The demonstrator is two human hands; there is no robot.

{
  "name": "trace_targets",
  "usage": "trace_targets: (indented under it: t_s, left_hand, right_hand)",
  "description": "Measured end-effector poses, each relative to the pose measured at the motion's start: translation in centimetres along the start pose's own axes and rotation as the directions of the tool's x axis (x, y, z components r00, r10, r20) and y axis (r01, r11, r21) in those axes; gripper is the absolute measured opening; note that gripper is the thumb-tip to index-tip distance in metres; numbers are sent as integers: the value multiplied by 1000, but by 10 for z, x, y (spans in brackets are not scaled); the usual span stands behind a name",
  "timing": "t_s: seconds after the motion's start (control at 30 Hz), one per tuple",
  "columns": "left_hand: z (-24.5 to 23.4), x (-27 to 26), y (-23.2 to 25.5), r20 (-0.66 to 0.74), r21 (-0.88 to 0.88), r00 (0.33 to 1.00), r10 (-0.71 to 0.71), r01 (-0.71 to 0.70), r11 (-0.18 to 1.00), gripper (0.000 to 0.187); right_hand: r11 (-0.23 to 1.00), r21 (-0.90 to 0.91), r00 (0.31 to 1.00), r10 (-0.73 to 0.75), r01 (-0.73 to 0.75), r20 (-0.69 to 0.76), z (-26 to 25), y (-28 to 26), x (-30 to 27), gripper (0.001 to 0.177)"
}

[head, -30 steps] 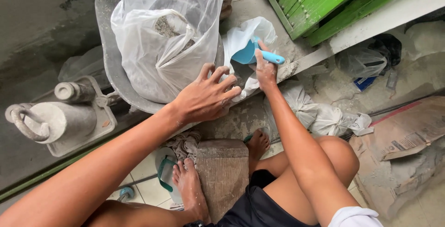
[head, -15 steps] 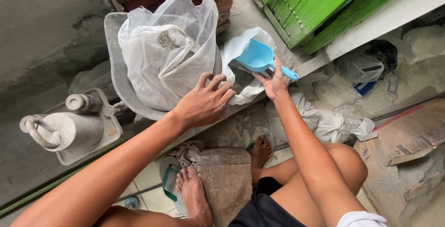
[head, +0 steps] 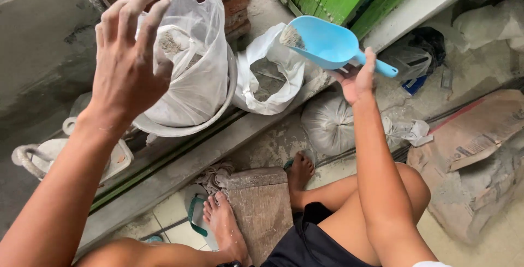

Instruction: The person scoops a gray granular substance from a white plastic bag using a blue dustpan and pours it into a larger white bag placed inside a metal basin. The person repeats this scooping and pouring action multiple times to transfer the material between the two bags.

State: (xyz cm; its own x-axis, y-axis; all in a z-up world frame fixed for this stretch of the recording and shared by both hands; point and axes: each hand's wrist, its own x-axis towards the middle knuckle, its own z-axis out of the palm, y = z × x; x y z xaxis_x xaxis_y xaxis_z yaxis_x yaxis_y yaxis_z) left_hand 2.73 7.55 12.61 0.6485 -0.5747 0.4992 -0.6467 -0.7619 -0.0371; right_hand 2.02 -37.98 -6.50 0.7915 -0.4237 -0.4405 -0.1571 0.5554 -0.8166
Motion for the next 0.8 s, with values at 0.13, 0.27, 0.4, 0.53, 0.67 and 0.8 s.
trace_targets:
  t_s: [0.13, 0.27, 0.4, 0.53, 0.67, 0.8]
  left_hand:
    - [-4, -5, -6, 257, -107, 954, -154, 186, 977, 89]
    - [-2, -2, 0, 536, 40, 826, -174, 181, 983, 93]
    - [20, -9, -8, 579, 232, 793, -190, 63, 971, 81]
    - [45, -26, -31, 411, 348, 880, -238, 90, 933, 71]
    - [40, -34, -42, 331, 511, 891, -312, 108, 853, 93]
    - [36, -45, -49, 317, 534, 898, -306, 97, 840, 95]
  right_hand:
    - [997, 48, 996, -68, 65, 64, 31, -42, -31, 79]
    - [987, 133, 985, -112, 94, 129, 79, -60, -80, 75]
    - [986, 139, 956, -125, 90, 265, 123, -62, -129, 71]
    - [986, 155, 916, -122, 67, 381, 160, -62, -165, 73]
    - [993, 38, 857, -113, 108, 503, 182, -53, -178, 77]
    - [945, -115, 768, -174, 306, 617, 191, -43, -172, 77]
